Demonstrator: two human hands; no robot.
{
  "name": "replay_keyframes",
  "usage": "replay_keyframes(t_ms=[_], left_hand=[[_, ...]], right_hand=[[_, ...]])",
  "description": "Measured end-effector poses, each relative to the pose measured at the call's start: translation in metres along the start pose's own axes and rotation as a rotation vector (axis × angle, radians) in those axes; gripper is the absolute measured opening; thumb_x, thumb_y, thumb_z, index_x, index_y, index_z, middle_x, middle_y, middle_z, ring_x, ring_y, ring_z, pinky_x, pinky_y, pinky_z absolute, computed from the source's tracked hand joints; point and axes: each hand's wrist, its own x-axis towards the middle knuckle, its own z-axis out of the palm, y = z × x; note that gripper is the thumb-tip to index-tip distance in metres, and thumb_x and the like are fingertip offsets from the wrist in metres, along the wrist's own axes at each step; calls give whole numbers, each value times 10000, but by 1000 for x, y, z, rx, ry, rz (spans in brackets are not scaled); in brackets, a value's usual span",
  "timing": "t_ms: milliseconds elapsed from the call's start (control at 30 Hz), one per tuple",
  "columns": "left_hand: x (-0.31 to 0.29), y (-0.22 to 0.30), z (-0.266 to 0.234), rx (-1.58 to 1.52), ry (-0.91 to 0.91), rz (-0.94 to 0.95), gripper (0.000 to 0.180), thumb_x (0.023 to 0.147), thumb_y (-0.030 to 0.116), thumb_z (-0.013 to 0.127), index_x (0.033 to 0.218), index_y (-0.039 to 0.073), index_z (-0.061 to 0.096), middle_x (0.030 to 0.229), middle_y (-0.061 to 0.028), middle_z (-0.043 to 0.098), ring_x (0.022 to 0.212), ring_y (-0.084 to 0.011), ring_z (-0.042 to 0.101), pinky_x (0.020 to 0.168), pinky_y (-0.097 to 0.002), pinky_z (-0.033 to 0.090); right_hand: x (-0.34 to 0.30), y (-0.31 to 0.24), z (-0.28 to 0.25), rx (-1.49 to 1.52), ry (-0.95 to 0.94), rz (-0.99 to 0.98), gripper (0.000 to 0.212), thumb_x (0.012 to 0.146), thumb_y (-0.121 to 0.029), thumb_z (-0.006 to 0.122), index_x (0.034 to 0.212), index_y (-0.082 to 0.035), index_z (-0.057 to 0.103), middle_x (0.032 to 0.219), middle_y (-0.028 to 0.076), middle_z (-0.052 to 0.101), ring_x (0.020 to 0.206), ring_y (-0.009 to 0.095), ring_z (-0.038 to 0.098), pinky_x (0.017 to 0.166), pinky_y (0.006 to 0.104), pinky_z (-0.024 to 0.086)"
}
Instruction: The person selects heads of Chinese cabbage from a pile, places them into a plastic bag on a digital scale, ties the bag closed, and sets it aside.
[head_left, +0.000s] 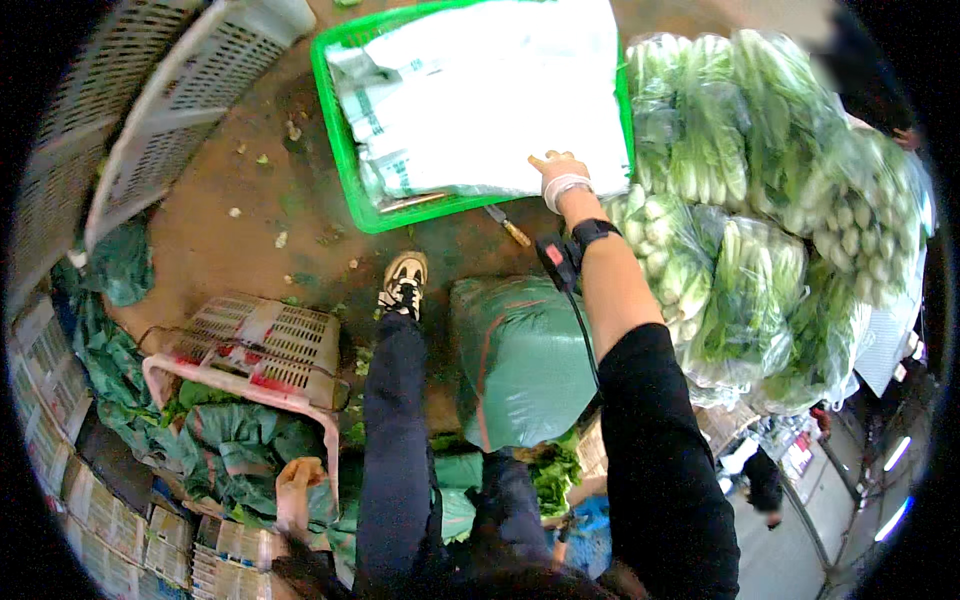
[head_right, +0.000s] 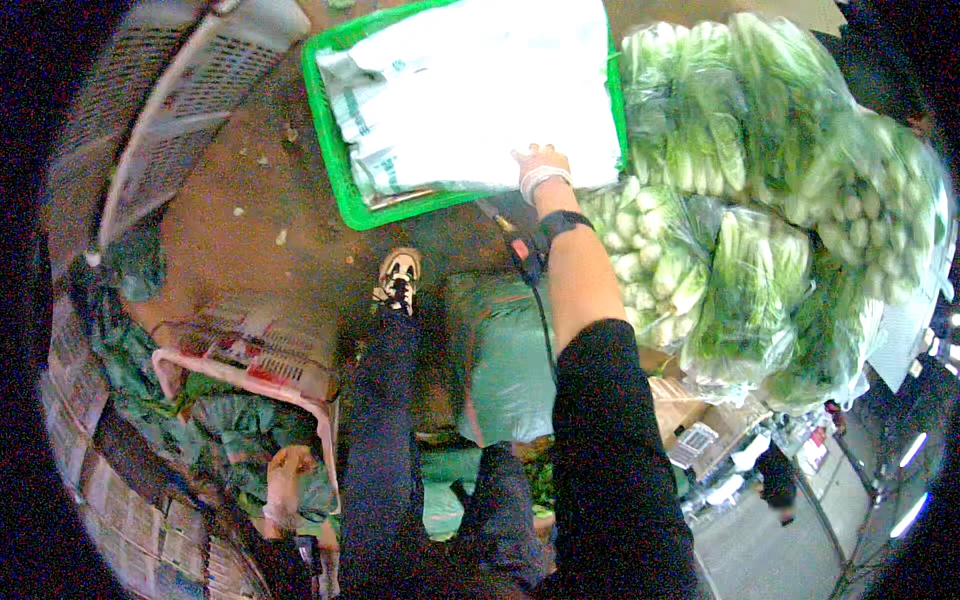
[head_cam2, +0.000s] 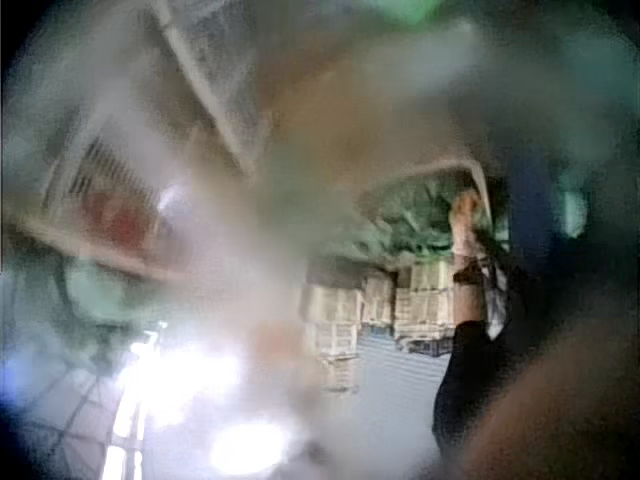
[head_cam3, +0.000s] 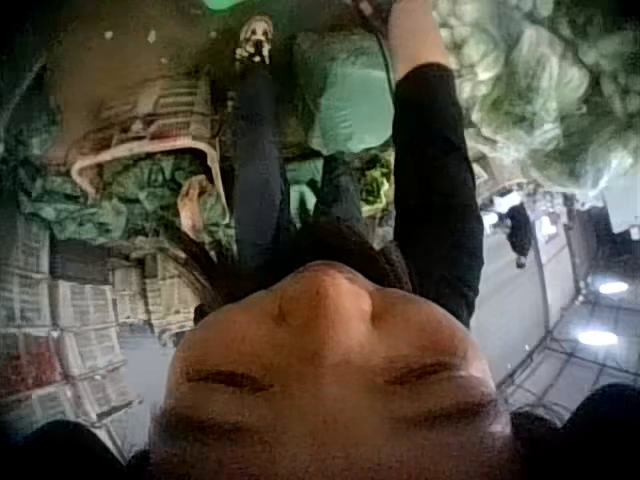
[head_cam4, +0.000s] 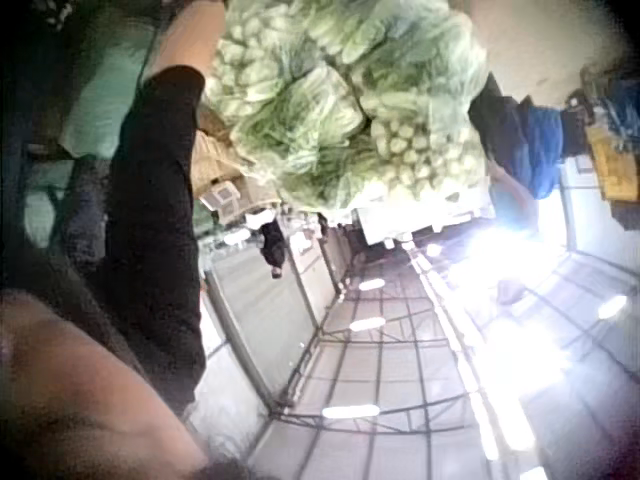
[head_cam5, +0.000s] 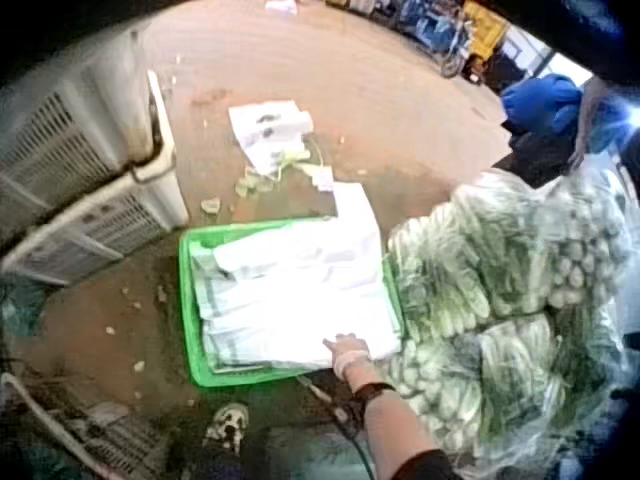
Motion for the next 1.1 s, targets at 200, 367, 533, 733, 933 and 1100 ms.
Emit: replay_keyframes(t_ms=[200, 367, 533, 733, 933, 1100], left_hand=[[27, 30, -21, 155, -93, -134, 177, 868, 120, 542, 912, -40, 602, 806, -50, 612, 702, -108, 567, 642, -248, 471], [38, 107, 5, 547, -151, 62, 184, 836, 152, 582, 888, -22, 612, 795, -84, 633, 707, -162, 592, 644, -271, 468], [54, 267, 149, 665, -170, 772, 257, 725, 112, 666, 956, 19, 604, 900, -149, 603, 846, -290, 583, 738, -356, 460], [39, 378, 287, 1096, -134, 1319, 286, 738, 177, 642, 980, 25, 620, 882, -172, 609, 872, -334, 580, 782, -387, 463], [52, 420, 294, 992, -374, 1273, 141, 771, 152, 583, 835, 44, 647, 823, -144, 607, 809, -315, 583, 738, -366, 465], [42, 418, 317, 858, -301, 1354, 228, 749, 120, 625, 960, 35, 623, 936, -139, 605, 903, -274, 576, 797, -349, 460]], right_hand=[[21, 24, 29, 170, 98, 74, 163, 771, -221, 596, 792, -72, 659, 851, 146, 640, 849, 300, 596, 776, 390, 483], [-21, 11, -37, 719, -160, -69, 226, 678, -311, 625, 717, -89, 620, 763, 162, 628, 746, 335, 598, 683, 379, 478], [-77, 30, -115, 513, 37, -217, 108, 678, -215, 597, 658, -109, 599, 683, 109, 606, 683, 283, 594, 624, 377, 464], [-130, -9, -161, 306, 667, -331, 53, 655, -124, 547, 675, -123, 596, 687, 51, 594, 719, 241, 570, 662, 370, 431], [-143, 20, -149, 639, 1041, -16, 9, 671, -131, 589, 679, -128, 592, 695, 49, 589, 720, 259, 549, 681, 400, 395], [-131, 4, -125, 848, 853, 144, 68, 741, -157, 582, 700, -103, 592, 733, 91, 604, 754, 308, 552, 713, 428, 401]])
